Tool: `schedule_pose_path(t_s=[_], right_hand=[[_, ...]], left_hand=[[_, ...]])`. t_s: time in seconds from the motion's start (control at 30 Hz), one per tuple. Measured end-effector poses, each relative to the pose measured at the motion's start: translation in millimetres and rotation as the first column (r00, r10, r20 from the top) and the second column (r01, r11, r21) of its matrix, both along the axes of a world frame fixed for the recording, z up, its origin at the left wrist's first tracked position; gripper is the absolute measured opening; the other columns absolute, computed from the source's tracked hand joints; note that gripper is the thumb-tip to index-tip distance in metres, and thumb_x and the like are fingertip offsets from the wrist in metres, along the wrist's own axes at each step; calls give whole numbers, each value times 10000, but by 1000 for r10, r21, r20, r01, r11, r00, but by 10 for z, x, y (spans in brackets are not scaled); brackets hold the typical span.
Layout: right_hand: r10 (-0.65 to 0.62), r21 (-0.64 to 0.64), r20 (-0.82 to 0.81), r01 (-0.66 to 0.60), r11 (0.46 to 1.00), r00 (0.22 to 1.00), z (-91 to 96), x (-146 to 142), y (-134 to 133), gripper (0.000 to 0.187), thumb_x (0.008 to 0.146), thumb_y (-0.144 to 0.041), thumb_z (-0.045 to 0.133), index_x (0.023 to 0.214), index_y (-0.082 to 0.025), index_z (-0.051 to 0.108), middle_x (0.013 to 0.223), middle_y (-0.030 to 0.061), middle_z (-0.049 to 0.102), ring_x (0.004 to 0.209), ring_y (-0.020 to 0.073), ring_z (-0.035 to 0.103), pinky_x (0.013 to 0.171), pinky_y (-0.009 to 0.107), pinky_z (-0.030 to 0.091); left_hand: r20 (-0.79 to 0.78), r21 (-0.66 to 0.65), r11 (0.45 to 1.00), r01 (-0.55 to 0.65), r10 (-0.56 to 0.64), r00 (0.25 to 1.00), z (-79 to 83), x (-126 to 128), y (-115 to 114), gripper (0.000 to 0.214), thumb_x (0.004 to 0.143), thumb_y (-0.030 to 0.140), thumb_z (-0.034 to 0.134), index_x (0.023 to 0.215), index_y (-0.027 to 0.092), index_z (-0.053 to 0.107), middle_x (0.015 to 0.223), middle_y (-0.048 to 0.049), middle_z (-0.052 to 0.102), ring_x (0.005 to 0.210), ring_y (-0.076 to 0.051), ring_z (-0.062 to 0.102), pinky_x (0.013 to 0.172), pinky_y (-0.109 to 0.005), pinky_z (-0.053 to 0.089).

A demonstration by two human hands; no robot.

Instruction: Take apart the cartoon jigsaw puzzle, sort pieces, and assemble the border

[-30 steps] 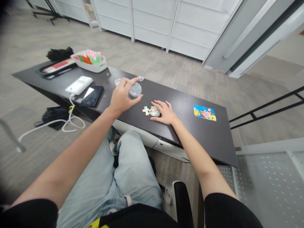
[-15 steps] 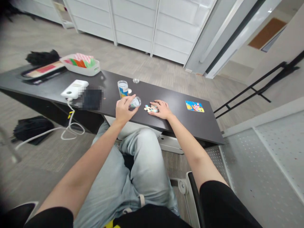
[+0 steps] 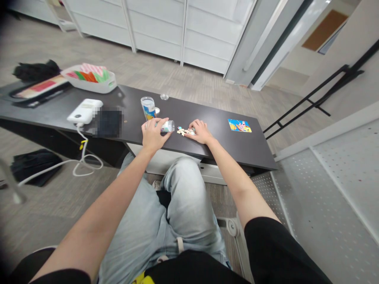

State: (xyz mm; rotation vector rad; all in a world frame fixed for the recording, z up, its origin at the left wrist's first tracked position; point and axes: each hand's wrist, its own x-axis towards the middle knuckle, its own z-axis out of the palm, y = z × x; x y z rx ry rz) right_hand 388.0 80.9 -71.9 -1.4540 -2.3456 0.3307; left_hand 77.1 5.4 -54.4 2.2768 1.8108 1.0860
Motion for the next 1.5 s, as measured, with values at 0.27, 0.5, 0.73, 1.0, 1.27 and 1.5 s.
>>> schedule_pose_path(t_s=[0.27,0.5,0.73,1.0,1.27,1.5], right_hand=[[52,9,-93,-52,999,994,-13,1,18,326,1070,-529,922,1229,-316,733,1453,164,799,1384,457,687,1270,686,542],[91,28,-102,-89,996,991,-51,27,68,315,1075,-520,908,1224,-302,737,1391,160,777,1351,429,681,1332,656,540],[87,39,-87,-84,996,992,-73,26,82,396,1065,-601,881,1164,-309,633,1360,168,754,1313,439,680,1282,661,561],[105,46,-98,-101,994,990,-37,13,21,351,1088,-595,805,1216,-303,658,1334,173,788,1265,428,704,1224,641,583],[129,29,-103,-127,991,986,9,17,9,287,1102,-573,807,1144,-312,693,1313,158,784,1284,421,691,1285,643,563],[152,62,-105,-146,987,983,-26,11,-15,239,1121,-521,754,1070,-321,633,1250,159,803,1212,407,724,1167,576,589]], left_hand=[[-28,4,1000,8,-8,1000,18,14,-16,593,1153,355,886,1738,270,837,1665,-214,817,1582,-471,739,1468,-673,444],[-54,-14,1000,8,-9,999,32,26,-21,599,1160,346,869,1752,264,823,1677,-218,804,1600,-478,724,1478,-676,431],[-60,-36,999,11,-13,998,53,43,-31,601,1161,349,857,1756,274,816,1682,-218,796,1617,-487,713,1485,-688,418],[-75,-51,999,10,-14,997,79,42,-52,597,1171,344,845,1761,260,813,1704,-218,788,1645,-476,705,1496,-672,412],[-56,-33,999,18,-20,998,60,34,-44,595,1147,336,850,1740,288,818,1694,-204,804,1621,-483,710,1479,-687,418],[-68,-33,999,8,-10,998,43,42,-42,599,1150,327,852,1746,281,817,1696,-201,801,1617,-474,717,1483,-681,426]])
